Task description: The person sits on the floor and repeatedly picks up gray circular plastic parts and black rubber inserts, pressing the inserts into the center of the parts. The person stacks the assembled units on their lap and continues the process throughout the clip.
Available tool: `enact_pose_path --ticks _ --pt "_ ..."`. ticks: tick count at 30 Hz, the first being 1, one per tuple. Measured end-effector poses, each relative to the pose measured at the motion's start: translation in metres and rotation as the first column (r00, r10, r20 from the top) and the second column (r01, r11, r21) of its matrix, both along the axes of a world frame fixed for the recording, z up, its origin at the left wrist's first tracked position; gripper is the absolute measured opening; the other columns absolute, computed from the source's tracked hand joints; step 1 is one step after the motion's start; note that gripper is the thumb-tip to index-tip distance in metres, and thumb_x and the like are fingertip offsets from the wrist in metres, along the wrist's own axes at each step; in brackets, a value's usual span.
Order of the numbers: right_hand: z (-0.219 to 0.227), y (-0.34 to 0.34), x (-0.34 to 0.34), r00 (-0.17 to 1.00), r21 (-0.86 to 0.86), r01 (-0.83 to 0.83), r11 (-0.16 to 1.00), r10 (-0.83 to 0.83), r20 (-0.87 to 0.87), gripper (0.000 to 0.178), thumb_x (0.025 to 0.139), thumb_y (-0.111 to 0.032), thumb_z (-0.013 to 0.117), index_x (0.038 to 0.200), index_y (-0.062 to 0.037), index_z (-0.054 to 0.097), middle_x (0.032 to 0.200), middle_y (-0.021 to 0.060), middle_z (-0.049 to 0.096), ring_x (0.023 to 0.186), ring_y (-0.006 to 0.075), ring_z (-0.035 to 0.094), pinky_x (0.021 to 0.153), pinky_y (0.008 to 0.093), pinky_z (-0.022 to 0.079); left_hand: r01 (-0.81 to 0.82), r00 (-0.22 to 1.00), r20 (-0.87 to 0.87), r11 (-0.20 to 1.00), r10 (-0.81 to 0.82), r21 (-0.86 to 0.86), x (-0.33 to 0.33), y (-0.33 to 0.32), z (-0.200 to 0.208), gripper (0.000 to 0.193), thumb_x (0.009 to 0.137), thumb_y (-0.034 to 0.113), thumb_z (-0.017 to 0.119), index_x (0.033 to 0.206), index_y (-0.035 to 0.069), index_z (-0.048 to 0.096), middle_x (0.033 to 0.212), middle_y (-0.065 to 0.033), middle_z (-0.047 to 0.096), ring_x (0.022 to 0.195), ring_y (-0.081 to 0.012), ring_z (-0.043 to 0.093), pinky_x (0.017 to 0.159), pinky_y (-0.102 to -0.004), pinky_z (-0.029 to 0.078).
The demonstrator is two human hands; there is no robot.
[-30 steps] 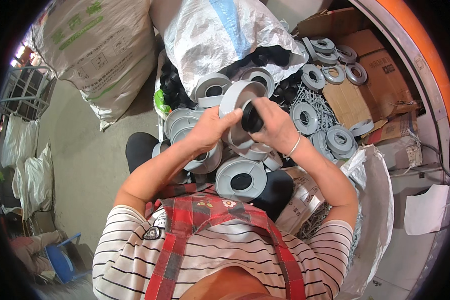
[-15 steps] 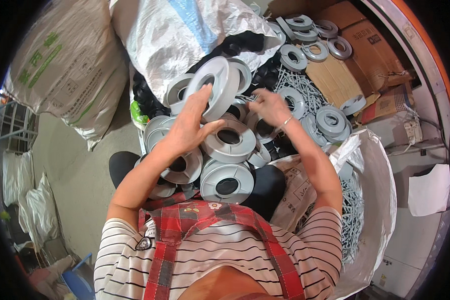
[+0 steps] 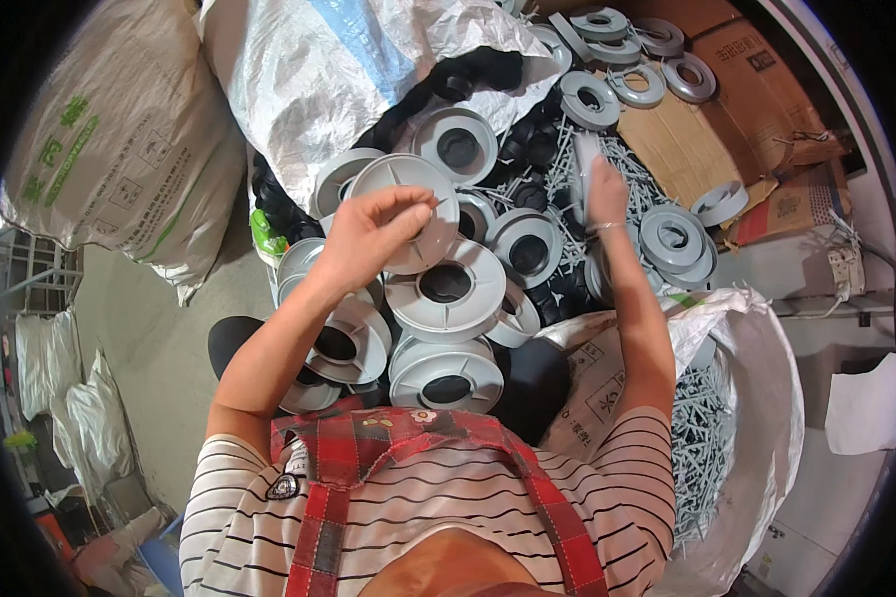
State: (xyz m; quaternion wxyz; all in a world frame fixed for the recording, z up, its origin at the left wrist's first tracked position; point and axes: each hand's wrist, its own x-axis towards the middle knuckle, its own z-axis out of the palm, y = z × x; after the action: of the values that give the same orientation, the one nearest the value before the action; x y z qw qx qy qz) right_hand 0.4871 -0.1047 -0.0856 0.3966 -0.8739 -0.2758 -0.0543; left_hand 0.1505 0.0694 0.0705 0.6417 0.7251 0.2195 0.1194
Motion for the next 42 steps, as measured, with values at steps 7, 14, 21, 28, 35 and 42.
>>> enact_pose_path --ticks 7,14,21,28,35,42 --pt "0.15 0.031 -0.076 0.253 0.774 -0.241 0.586 0.808 -0.533 0.056 0.101 -0.043 0.035 0.09 0.0031 0.065 0.075 0.0138 0.067 0.065 0.0229 0.065 0.064 0.0333 0.053 0.044 0.974 0.193 0.735 0.119 -0.677 0.045 -0.019 0.0 0.041 0.09 0.018 0.061 0.123 -0.003 0.051 0.112 -0.015 0.063 0.101 -0.024 0.062 0.094 -0.039 0.049" --pt "-0.038 0.04 0.044 0.963 -0.439 -0.229 0.869 0.267 0.027 0.028 0.088 -0.025 0.052 0.088 -0.0026 0.069 0.095 0.0109 0.07 0.083 0.0362 0.064 0.075 0.0419 0.052 -0.118 0.966 0.128 0.825 0.225 -0.553 0.021 -0.011 -0.005 0.033 0.087 0.018 0.065 0.112 -0.001 0.055 0.095 -0.0108 0.064 0.087 -0.0176 0.062 0.078 -0.0353 0.055" --pt "-0.094 0.026 0.035 0.91 -0.818 -0.047 0.574 0.362 0.202 0.022 0.083 -0.018 0.056 0.092 -0.0063 0.071 0.113 0.0076 0.06 0.11 0.0283 0.048 0.092 0.0404 0.038 -0.172 0.958 0.101 0.815 0.27 -0.553 0.013 -0.007 -0.01 0.035 0.088 0.024 0.066 0.114 0.003 0.054 0.092 -0.0062 0.062 0.086 -0.0141 0.058 0.078 -0.0319 0.051" --pt "0.083 0.064 -0.068 0.382 0.792 -0.158 0.59 0.776 -0.501 0.023 0.095 -0.016 0.052 0.095 0.0042 0.063 0.089 0.0077 0.066 0.082 0.0189 0.062 0.074 0.0335 0.05 -0.153 0.9 0.202 0.715 0.386 -0.682 0.005 -0.007 -0.012 0.03 0.093 0.024 0.057 0.11 -0.001 0.058 0.101 -0.0082 0.064 0.094 -0.0152 0.062 0.086 -0.0327 0.051" --pt "0.151 0.067 -0.186 0.785 0.121 -0.601 0.79 0.556 0.272 0.031 0.083 -0.003 0.047 0.112 0.0054 0.055 0.09 0.0141 0.06 0.08 0.024 0.06 0.072 0.0327 0.049 -0.031 0.888 0.283 0.662 0.362 -0.749 -0.032 -0.016 0.008 0.034 0.096 0.024 0.055 0.117 -0.002 0.056 0.108 -0.0092 0.064 0.096 -0.0171 0.063 0.088 -0.0345 0.051" --pt "0.207 0.041 -0.243 0.659 -0.146 -0.741 0.655 0.752 0.031 0.07 0.078 -0.027 0.07 0.13 0.0095 0.041 0.105 0.0236 0.05 0.094 0.0372 0.056 0.083 0.0405 0.048 -0.117 0.895 0.296 0.816 0.334 -0.566 -0.071 -0.021 0.011 0.038 0.092 0.028 0.062 0.114 -0.002 0.058 0.103 -0.0079 0.064 0.087 -0.0136 0.061 0.076 -0.0303 0.052"
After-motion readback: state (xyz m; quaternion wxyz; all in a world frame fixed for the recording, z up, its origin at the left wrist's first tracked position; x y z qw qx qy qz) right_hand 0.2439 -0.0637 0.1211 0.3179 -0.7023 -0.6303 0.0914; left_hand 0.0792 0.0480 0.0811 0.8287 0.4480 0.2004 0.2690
